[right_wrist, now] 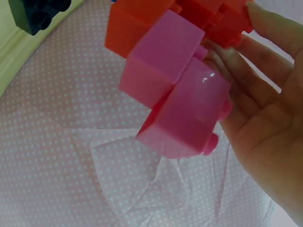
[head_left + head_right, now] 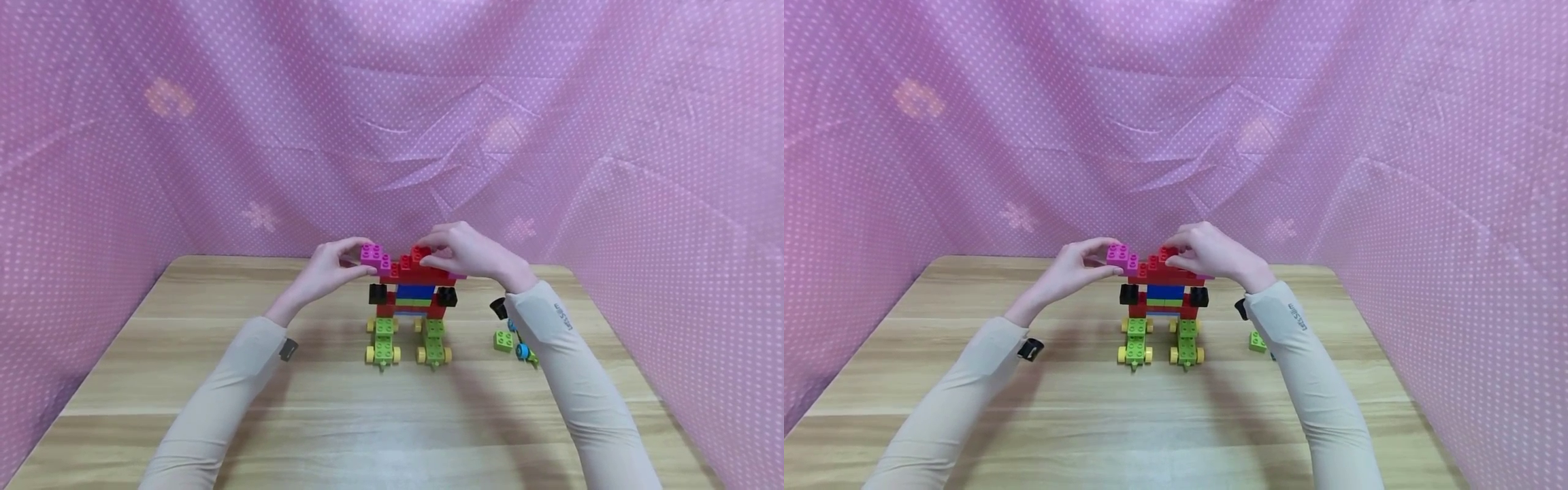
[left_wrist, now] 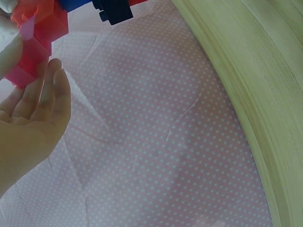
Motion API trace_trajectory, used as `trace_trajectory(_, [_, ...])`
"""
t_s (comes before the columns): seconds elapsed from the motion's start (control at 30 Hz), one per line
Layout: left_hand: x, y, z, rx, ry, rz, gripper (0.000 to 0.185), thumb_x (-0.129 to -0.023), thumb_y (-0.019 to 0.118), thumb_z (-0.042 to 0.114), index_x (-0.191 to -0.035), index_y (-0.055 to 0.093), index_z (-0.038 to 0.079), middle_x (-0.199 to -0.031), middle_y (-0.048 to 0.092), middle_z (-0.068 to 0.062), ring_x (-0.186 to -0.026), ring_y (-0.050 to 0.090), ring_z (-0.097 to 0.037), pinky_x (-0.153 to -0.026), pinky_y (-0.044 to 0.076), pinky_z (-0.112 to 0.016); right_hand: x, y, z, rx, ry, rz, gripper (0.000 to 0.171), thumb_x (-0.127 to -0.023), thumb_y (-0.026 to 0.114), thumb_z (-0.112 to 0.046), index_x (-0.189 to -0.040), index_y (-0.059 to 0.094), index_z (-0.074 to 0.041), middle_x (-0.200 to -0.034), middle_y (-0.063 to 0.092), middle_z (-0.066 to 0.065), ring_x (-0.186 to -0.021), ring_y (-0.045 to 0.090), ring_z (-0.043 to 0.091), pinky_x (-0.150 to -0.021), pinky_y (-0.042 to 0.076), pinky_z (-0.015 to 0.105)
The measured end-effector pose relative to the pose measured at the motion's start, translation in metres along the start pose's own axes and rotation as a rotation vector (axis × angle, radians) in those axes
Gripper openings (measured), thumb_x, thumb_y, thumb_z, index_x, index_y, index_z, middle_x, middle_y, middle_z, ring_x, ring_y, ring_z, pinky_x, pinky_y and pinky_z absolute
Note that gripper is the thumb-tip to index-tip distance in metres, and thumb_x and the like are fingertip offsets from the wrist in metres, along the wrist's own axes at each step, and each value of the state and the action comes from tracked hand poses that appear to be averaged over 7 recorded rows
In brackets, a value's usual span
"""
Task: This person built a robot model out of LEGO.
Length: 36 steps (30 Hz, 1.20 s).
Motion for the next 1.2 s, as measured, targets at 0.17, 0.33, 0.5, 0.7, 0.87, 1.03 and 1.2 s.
trace_trajectory(0.17, [0.0009, -0.0008, 0.0012, 0.001, -0.001, 0.003, 0.045, -0.087, 0.076, 0.018, -0.129, 0.062, 0.011, -0.108, 0.074, -0.012, -0.097, 0.071, -0.029, -0.089, 0.060, -0.037, -0.0027, -0.0014, -0.0036, 0.040, 0.021, -0.021, 0.031, -0.092, 0.071, -0.020, -0.118, 0.071, -0.003, -0.101, 0.072, 0.009, -0.084, 0.066, 0.018, -0.079, 0.060, 0.032])
trace_trajectory(0.33, [0.0019, -0.0007, 0.0027, 0.002, -0.005, 0.004, 0.045, -0.087, 0.076, 0.017, -0.130, 0.061, 0.010, -0.110, 0.073, -0.013, -0.098, 0.071, -0.030, -0.089, 0.060, -0.038, -0.0029, -0.0024, -0.0073, 0.060, 0.010, -0.024, 0.031, -0.091, 0.072, -0.019, -0.117, 0.071, -0.002, -0.100, 0.072, 0.009, -0.080, 0.064, 0.017, -0.077, 0.059, 0.032])
trace_trajectory(0.5, [0.0014, -0.0002, 0.0020, 0.000, -0.004, 0.006, 0.045, -0.087, 0.076, 0.017, -0.130, 0.062, 0.011, -0.110, 0.073, -0.013, -0.097, 0.071, -0.028, -0.089, 0.060, -0.037, -0.0035, -0.0023, -0.0072, 0.066, -0.010, -0.025, 0.030, -0.092, 0.071, -0.017, -0.117, 0.071, -0.001, -0.099, 0.072, 0.010, -0.079, 0.063, 0.016, -0.076, 0.059, 0.033])
trace_trajectory(0.7, [0.0005, 0.0000, 0.0008, 0.003, -0.009, 0.007, 0.046, -0.087, 0.077, 0.019, -0.130, 0.062, 0.010, -0.109, 0.074, -0.013, -0.097, 0.072, -0.029, -0.088, 0.061, -0.038, -0.0047, -0.0040, -0.0080, 0.085, -0.019, -0.013, 0.029, -0.090, 0.073, -0.017, -0.114, 0.072, 0.000, -0.100, 0.072, 0.012, -0.083, 0.068, 0.022, -0.078, 0.060, 0.034])
trace_trajectory(0.87, [0.0005, -0.0004, 0.0011, 0.011, -0.013, 0.004, 0.047, -0.087, 0.077, 0.019, -0.130, 0.061, 0.010, -0.109, 0.074, -0.013, -0.098, 0.072, -0.031, -0.087, 0.061, -0.038, -0.0048, -0.0046, -0.0098, 0.101, -0.025, -0.008, 0.030, -0.088, 0.075, -0.017, -0.113, 0.072, 0.001, -0.100, 0.072, 0.013, -0.084, 0.070, 0.024, -0.078, 0.061, 0.036])
trace_trajectory(1.03, [0.0009, -0.0003, 0.0013, 0.007, -0.013, 0.007, 0.046, -0.087, 0.076, 0.019, -0.129, 0.062, 0.010, -0.109, 0.074, -0.013, -0.097, 0.071, -0.032, -0.087, 0.061, -0.038, -0.0045, -0.0045, -0.0097, 0.095, -0.032, -0.017, 0.030, -0.089, 0.074, -0.017, -0.113, 0.072, 0.001, -0.099, 0.072, 0.012, -0.080, 0.068, 0.019, -0.075, 0.061, 0.032])
trace_trajectory(1.2, [0.0012, -0.0011, 0.0020, 0.000, -0.004, 0.002, 0.045, -0.087, 0.076, 0.019, -0.129, 0.062, 0.010, -0.108, 0.074, -0.013, -0.096, 0.072, -0.029, -0.087, 0.061, -0.037, -0.0040, -0.0047, -0.0053, 0.043, -0.005, -0.039, 0.031, -0.090, 0.074, -0.017, -0.115, 0.072, -0.001, -0.104, 0.073, 0.012, -0.087, 0.071, 0.020, -0.078, 0.061, 0.031])
Point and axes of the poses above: each hand's wrist, its own x-axis away from the middle knuckle, its own y-axis out of the palm, z = x × y, the point moved 4 cm from there along -x, towards the middle knuckle
